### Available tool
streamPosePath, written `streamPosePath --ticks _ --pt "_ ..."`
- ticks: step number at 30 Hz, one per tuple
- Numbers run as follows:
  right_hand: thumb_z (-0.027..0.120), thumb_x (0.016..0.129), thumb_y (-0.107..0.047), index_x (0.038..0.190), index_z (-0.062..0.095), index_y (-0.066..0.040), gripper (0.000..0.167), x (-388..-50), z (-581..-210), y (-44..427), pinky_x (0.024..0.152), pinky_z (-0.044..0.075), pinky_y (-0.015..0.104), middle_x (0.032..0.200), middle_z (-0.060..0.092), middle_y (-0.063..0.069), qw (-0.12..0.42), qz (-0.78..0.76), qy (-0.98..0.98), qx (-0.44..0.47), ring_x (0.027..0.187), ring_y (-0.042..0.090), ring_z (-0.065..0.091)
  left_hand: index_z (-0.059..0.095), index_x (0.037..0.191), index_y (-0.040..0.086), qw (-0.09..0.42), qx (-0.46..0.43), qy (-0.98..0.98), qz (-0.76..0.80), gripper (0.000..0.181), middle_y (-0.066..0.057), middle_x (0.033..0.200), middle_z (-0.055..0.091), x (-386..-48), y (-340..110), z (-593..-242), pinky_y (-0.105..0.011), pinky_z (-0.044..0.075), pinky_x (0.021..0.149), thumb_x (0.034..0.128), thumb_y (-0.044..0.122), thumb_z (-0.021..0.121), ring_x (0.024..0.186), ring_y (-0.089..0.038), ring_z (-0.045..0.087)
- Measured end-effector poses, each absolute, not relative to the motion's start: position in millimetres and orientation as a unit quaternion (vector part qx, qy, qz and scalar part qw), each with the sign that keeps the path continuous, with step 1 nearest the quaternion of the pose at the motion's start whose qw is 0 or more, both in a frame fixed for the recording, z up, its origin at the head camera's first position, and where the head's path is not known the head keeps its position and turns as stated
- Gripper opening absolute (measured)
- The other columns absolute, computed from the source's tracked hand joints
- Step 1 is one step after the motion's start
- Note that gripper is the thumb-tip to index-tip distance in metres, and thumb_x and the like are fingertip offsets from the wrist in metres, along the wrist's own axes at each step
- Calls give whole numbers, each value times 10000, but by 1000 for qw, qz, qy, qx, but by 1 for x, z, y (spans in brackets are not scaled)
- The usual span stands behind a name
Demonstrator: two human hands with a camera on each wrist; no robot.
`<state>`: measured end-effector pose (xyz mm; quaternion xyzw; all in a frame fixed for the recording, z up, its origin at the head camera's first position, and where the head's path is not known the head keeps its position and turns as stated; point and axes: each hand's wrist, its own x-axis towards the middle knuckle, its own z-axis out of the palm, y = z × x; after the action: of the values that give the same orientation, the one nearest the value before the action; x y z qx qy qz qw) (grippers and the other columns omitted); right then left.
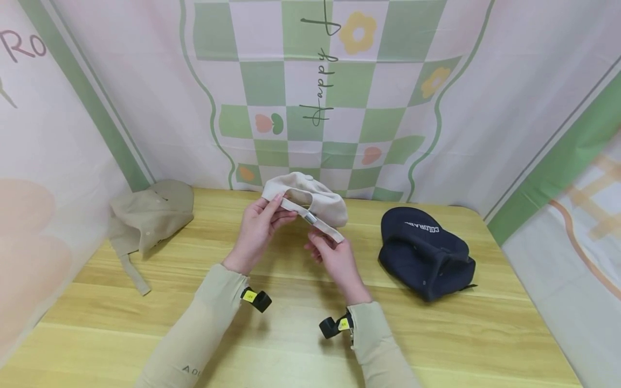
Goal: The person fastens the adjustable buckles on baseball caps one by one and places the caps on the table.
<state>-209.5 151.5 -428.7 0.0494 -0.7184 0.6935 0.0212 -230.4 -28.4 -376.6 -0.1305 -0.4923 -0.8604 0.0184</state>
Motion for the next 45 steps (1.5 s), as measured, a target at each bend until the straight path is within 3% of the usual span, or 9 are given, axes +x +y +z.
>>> streamPosePath --ticks 4,9,18,25,35,45 --pt "613 1025 -96 1394 575 17 387 -211 -431 147 621 522 249 883 699 140 5 678 -732 73 717 174 621 582 1223 -109 19 -137 -493 -859 276 -135 978 703 -230 -28 -377 -336 587 846 1088 120 506 834 -179 720" --pt "631 1026 -147 1438 552 -37 434 -211 -430 141 674 525 267 931 701 145 -13 671 -739 57 784 221 629 582 1226 -107 19 -141 -490 -860 276 -134 979 703 -229 -28 -378 -345 586 853 1088 120 506 836 -180 721" --pt "664 1008 -178 1163 602 10 252 -210 -422 137 715 544 316 918 708 135 19 685 -725 64 782 231 624 586 1182 -97 17 -134 -492 -860 256 -134 962 698 -229 -27 -380 -342 587 850 1091 126 501 832 -178 721" --pt "660 999 -120 1168 597 1 217 -208 -418 139 728 549 285 930 690 114 33 735 -670 94 797 213 621 592 1149 -96 18 -122 -498 -858 256 -116 949 695 -229 -27 -380 -319 592 821 1091 137 504 809 -172 713" --pt "595 1057 -223 988 671 -101 160 -207 -405 137 745 558 261 907 722 45 8 861 -501 83 787 153 650 555 1203 -131 11 -118 -515 -849 301 -103 922 691 -230 -26 -382 -303 591 802 1092 143 501 786 -166 702" --pt "577 1055 -107 982 705 -89 148 -206 -404 137 795 562 260 951 747 68 -1 894 -439 88 843 161 686 598 1138 -91 10 -112 -519 -847 243 -107 883 698 -232 -24 -385 -296 593 776 1084 130 515 760 -166 695"
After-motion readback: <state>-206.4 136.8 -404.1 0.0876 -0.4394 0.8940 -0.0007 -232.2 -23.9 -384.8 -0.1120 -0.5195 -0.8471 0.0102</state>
